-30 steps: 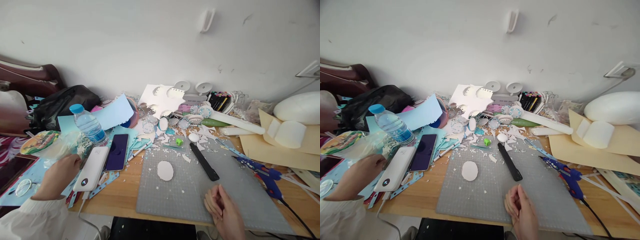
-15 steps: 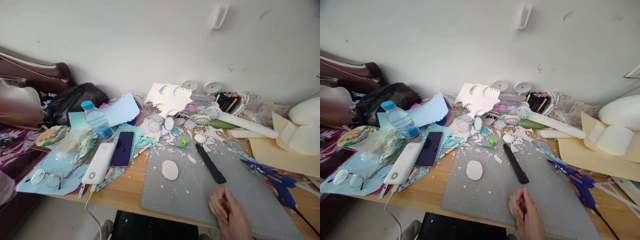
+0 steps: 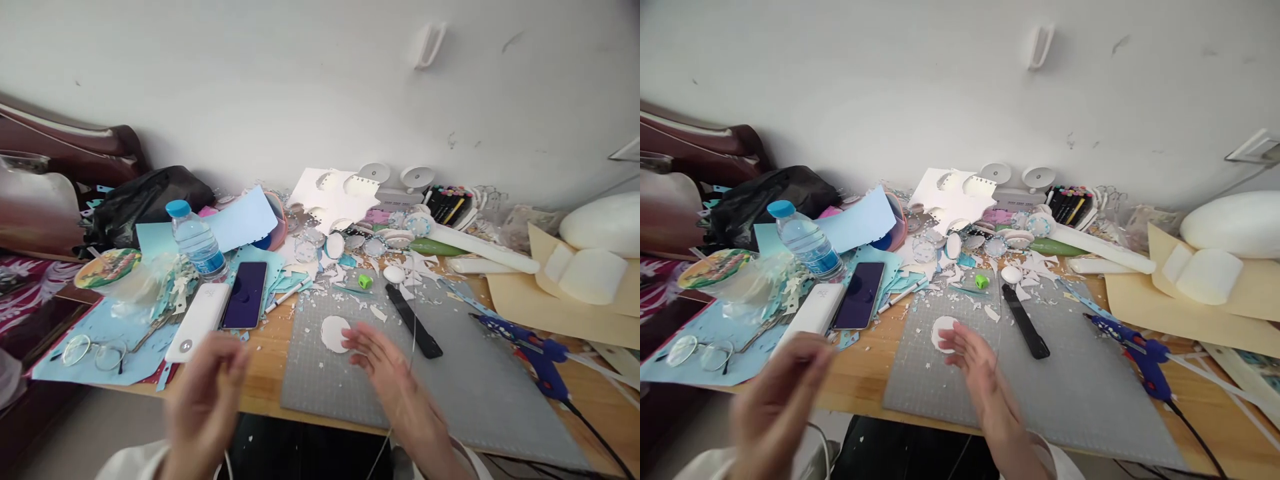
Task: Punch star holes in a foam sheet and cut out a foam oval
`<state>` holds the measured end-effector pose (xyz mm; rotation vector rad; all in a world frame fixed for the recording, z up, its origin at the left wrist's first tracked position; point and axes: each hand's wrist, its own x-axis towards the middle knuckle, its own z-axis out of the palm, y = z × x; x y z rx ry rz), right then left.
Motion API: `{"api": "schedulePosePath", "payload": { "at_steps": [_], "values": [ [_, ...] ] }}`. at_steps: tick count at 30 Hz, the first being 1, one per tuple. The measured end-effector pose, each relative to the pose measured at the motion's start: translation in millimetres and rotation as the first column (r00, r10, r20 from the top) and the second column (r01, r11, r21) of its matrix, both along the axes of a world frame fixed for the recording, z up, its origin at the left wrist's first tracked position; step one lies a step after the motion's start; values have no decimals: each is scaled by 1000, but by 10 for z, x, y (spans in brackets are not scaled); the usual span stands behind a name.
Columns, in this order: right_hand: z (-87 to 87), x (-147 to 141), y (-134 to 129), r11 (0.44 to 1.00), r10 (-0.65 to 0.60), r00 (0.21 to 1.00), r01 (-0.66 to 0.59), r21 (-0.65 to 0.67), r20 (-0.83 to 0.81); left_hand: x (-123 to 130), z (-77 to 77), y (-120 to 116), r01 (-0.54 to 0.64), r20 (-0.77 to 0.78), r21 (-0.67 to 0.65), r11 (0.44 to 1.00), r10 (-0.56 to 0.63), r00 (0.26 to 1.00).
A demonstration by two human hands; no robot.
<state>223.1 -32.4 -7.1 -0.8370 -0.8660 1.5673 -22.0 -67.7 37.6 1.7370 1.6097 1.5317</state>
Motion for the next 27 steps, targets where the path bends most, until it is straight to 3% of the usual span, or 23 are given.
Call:
{"api": "schedulePosePath", "payload": {
  "at_steps": [3, 4, 6, 7, 9, 10, 11, 13, 14, 16, 19, 27],
  "values": [
    [127, -74, 70, 994, -92, 990, 98, 51, -103, 470, -234, 108, 327, -33, -83, 941, -330, 943],
    [160, -58, 77, 989, -131, 982, 138, 45, -137, 551, -284, 141, 439, -67, -148, 886, -452, 889],
    [209, 35, 71, 982, -179, 965, 186, 17, -190, 570, -340, 258, 531, -153, -266, 805, -579, 801],
    [223, 105, 63, 979, -199, 959, 203, 0, -203, 512, -349, 357, 513, -217, -316, 798, -588, 779],
    [233, 268, 44, 958, -284, 940, 285, -23, -187, 303, -345, 642, 293, -443, -312, 904, -411, 797],
    [228, 347, 36, 938, -345, 925, 346, -22, -163, 175, -339, 814, 122, -592, -272, 955, -266, 761],
    [218, 416, 28, 914, -402, 906, 404, -13, -133, 48, -333, 991, -57, -726, -239, 969, -139, 673],
    [188, 510, 17, 868, -494, 866, 496, 19, -75, -165, -328, 1312, -349, -882, -171, 921, 15, 471],
    [169, 532, 12, 854, -517, 855, 519, 38, -50, -239, -329, 1439, -417, -909, -161, 894, 30, 416],
    [126, 538, 3, 850, -523, 852, 522, 63, -10, -318, -336, 1605, -480, -924, -201, 854, -3, 381],
    [63, 506, -10, 873, -487, 873, 485, 63, 28, -321, -350, 1686, -509, -918, -253, 822, -38, 395],
    [48, 474, 22, 871, -485, 872, 476, 120, 60, -316, -334, 1729, -519, -912, -273, 810, -47, 408]
  ]
}}
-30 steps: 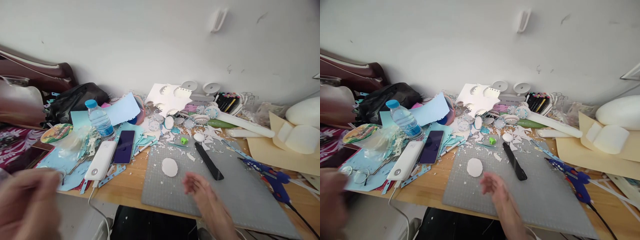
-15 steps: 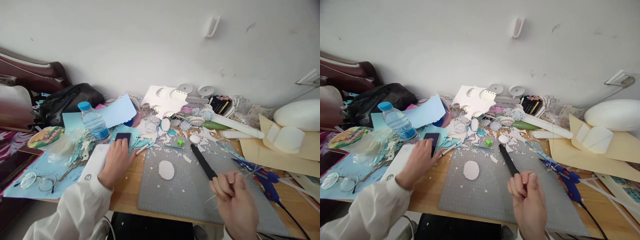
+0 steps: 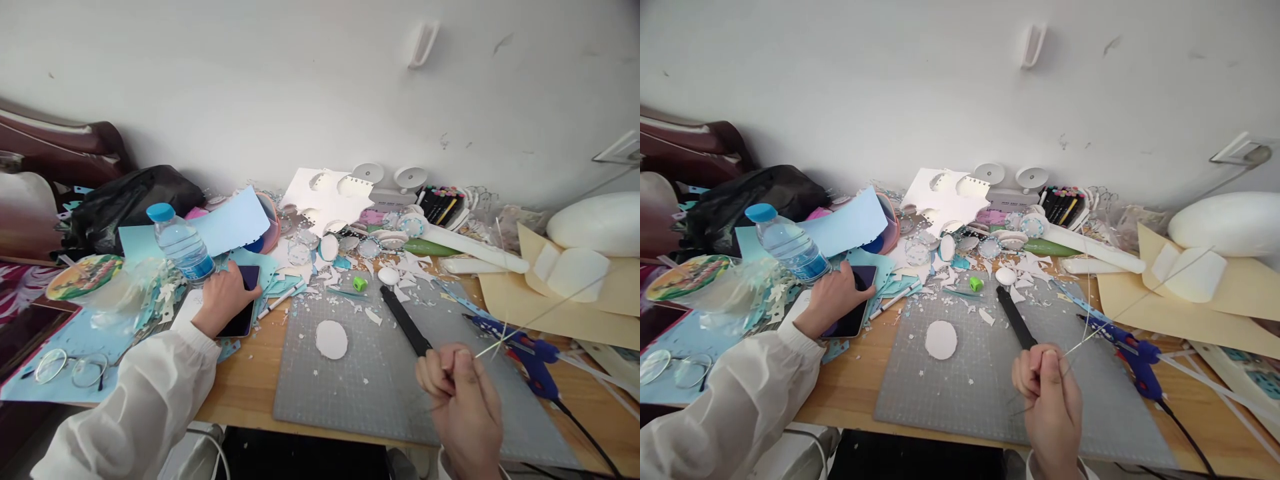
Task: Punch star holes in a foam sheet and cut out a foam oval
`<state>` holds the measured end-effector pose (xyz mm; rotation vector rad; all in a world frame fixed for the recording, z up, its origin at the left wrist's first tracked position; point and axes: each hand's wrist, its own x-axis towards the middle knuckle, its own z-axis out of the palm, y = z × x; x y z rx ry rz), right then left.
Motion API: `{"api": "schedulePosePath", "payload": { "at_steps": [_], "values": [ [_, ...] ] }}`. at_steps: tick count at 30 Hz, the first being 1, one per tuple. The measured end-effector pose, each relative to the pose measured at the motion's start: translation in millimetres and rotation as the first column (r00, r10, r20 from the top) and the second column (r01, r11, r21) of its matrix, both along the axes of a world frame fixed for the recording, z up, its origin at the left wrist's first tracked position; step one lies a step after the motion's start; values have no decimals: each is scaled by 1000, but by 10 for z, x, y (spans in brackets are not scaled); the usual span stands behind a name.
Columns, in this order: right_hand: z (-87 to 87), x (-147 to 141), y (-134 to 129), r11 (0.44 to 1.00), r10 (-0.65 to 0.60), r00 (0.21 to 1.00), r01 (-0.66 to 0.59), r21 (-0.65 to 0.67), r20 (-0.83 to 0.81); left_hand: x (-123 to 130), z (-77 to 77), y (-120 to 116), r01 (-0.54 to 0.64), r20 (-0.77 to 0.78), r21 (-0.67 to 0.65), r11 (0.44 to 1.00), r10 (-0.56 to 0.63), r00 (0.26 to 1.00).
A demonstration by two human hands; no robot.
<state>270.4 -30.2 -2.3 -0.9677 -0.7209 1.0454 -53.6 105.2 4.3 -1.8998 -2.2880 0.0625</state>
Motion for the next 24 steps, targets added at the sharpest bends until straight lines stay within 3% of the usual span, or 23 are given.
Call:
{"api": "schedulePosePath", "payload": {
  "at_steps": [5, 8, 11, 14, 16, 18, 20, 22, 24],
  "values": [
    [-145, -132, 93, 999, 53, 988, -52, -9, 143, 68, 42, -186, 85, 7, 100, 991, -86, 996],
    [-305, -209, 90, 987, 155, 954, -137, -89, 257, 215, 68, -491, 312, 183, 229, 922, -356, 917],
    [-381, -212, 43, 962, 263, 942, -239, -131, 210, 396, 113, -840, 510, 501, 289, 810, -582, 640],
    [-362, -202, -29, 912, 392, 915, -373, -173, 96, 574, 167, -1083, 571, 799, 271, 775, -512, 316],
    [-335, -251, -102, 807, 556, 831, -546, -227, -23, 686, 193, -1156, 539, 927, 265, 800, -365, 86],
    [-318, -359, -197, 632, 717, 675, -735, -247, -175, 790, 213, -1179, 496, 971, 239, 835, -189, -150],
    [-316, -493, -297, 462, 811, 518, -852, -245, -272, 874, 237, -1182, 485, 940, 214, 848, -44, -339],
    [-330, -609, -379, 380, 849, 445, -888, -258, -284, 924, 261, -1186, 492, 896, 206, 846, 39, -442],
    [-354, -675, -436, 363, 858, 432, -893, -266, -277, 933, 272, -1195, 481, 875, 192, 856, 73, -479]
  ]
}}
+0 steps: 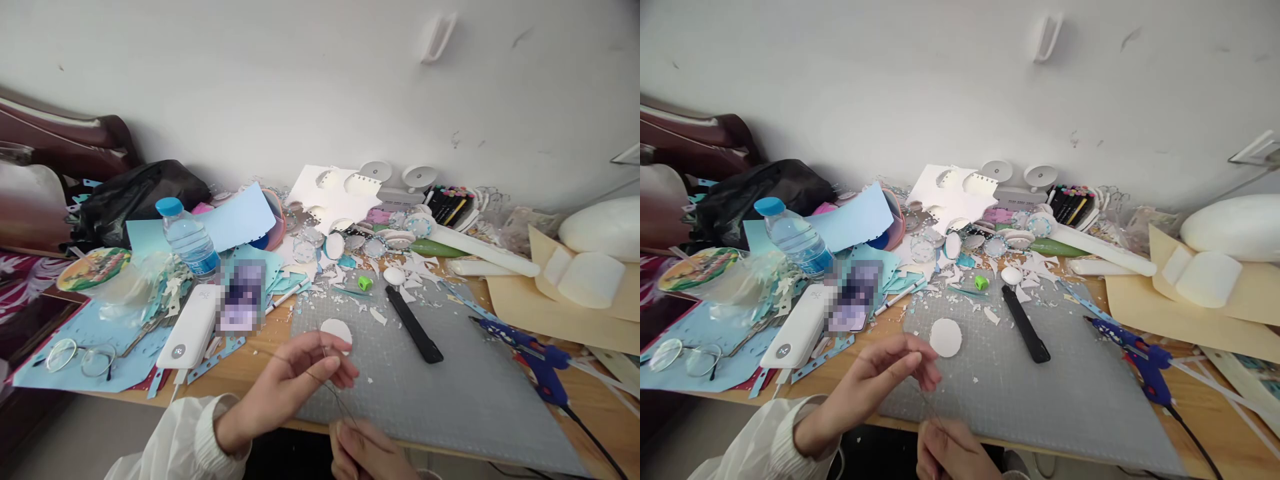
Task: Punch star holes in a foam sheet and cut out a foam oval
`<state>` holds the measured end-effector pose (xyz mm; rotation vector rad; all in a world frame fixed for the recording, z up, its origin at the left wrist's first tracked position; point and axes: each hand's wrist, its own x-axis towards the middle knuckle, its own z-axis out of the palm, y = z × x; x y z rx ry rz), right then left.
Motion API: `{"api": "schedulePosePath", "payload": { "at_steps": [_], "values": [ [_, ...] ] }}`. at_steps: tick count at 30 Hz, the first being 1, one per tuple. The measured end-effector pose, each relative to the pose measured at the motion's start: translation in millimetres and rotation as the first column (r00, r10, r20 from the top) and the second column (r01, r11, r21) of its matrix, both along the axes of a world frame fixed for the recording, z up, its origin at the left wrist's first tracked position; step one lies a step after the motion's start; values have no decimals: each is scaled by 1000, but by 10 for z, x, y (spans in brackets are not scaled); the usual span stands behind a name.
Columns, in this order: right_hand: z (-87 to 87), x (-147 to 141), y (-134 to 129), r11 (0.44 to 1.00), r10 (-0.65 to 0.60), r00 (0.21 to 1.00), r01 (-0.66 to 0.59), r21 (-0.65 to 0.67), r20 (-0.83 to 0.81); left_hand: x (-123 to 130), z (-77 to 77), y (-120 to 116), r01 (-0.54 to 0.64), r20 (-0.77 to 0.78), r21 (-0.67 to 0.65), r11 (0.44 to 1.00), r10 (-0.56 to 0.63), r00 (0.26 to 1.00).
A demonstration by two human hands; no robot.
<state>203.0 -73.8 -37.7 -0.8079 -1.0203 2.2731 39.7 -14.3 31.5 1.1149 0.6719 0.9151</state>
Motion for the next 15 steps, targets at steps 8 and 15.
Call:
{"api": "schedulePosePath", "payload": {
  "at_steps": [8, 15],
  "values": [
    [-66, 36, -97, 999, -46, 997, 46, 6, 58, -175, -105, 8, -146, 71, -205, 968, 163, 984],
    [-63, -32, -139, 987, -97, 994, 90, -136, -45, -145, -121, -34, -161, 170, -275, 948, 213, 962]
  ]
}}
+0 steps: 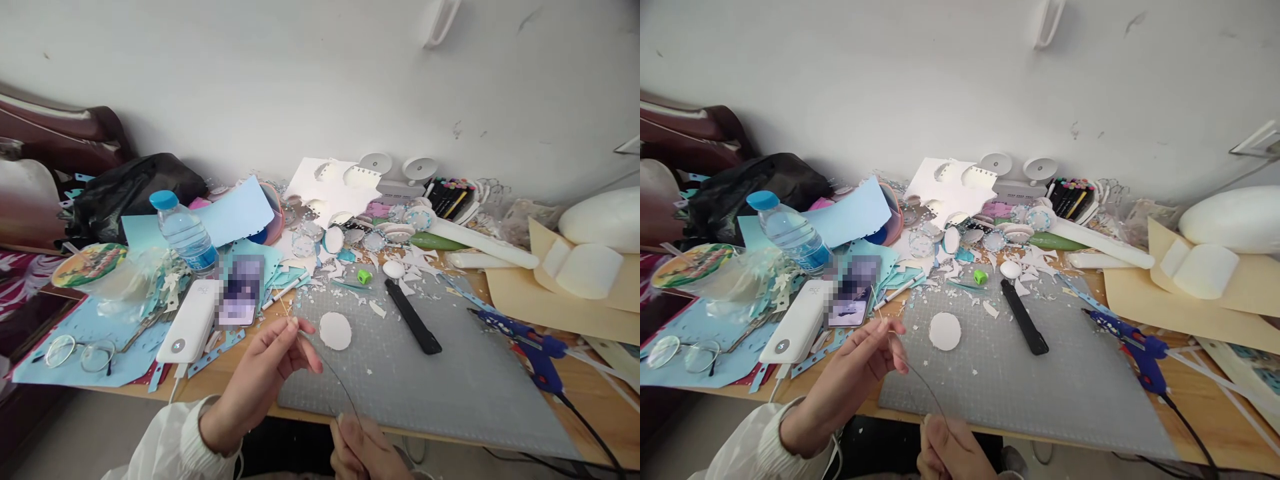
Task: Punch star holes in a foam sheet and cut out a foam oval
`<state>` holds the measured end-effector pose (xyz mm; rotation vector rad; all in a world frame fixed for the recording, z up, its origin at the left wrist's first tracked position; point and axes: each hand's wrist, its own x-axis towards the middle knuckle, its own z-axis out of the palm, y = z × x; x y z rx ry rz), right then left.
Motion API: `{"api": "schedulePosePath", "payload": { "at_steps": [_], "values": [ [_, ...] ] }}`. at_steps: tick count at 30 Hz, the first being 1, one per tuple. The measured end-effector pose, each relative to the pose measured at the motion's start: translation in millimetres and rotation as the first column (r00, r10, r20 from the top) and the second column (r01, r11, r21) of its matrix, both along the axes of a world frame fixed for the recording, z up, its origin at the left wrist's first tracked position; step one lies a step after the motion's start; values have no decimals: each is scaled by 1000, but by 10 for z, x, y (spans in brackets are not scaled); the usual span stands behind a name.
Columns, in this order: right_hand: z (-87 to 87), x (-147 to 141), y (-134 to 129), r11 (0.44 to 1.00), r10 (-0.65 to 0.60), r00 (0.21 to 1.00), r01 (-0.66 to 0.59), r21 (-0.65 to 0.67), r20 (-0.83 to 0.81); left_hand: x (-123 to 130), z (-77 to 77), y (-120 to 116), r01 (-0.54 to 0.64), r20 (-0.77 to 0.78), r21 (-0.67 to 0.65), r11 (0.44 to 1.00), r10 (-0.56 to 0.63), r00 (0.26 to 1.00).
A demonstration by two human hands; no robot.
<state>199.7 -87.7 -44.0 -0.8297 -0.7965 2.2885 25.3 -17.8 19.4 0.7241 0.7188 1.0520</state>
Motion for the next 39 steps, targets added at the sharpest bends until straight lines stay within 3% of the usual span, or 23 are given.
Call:
{"api": "schedulePosePath", "payload": {
  "at_steps": [3, 5, 7, 8, 9, 11, 13, 14, 15, 17, 21, 31, 36, 38, 39],
  "values": [
    [33, 11, -23, 998, 8, 997, -12, 59, 76, -29, 52, 58, -59, -41, 9, 998, 60, 997],
    [45, 70, -27, 998, -14, 995, 7, 69, 95, -136, 102, 174, -157, -127, 75, 985, 165, 978],
    [45, 170, -16, 998, -58, 995, 56, 32, 85, -320, 137, 349, -266, -295, 215, 940, 322, 900],
    [43, 229, -6, 996, -90, 993, 90, 5, 77, -431, 140, 449, -274, -415, 316, 908, 392, 821],
    [40, 289, 6, 992, -126, 989, 128, -20, 73, -547, 131, 551, -256, -547, 420, 871, 468, 694],
    [37, 398, 32, 975, -212, 973, 217, -43, 87, -757, 78, 735, -93, -785, 546, 833, 547, 290],
    [31, 476, 54, 953, -296, 948, 301, -27, 115, -897, -3, 867, 119, -836, 506, 854, 519, -177],
    [25, 500, 64, 944, -326, 937, 330, -14, 126, -933, -45, 912, 157, -802, 446, 881, 471, -367],
    [14, 516, 72, 936, -348, 927, 352, -3, 137, -948, -85, 943, 179, -755, 385, 905, 421, -503],
    [-22, 528, 83, 927, -374, 915, 376, 17, 152, -932, -150, 982, 182, -674, 311, 933, 351, -649],
    [-100, 510, 89, 922, -388, 911, 383, 59, 142, -850, -217, 1042, 195, -621, 309, 931, 353, -700],
    [-70, 406, 86, 917, -397, 904, 382, 118, 161, -754, -276, 1177, 168, -659, 351, 921, 370, -655],
    [-119, 374, 79, 938, -333, 932, 313, 147, 144, -736, -256, 1158, 131, -674, 363, 923, 357, -646],
    [-136, 345, 80, 945, -311, 942, 292, 147, 124, -671, -177, 1034, 143, -697, 428, 892, 427, -577],
    [-142, 320, 82, 948, -299, 948, 282, 146, 111, -618, -126, 934, 175, -716, 481, 859, 500, -487]
  ]
}}
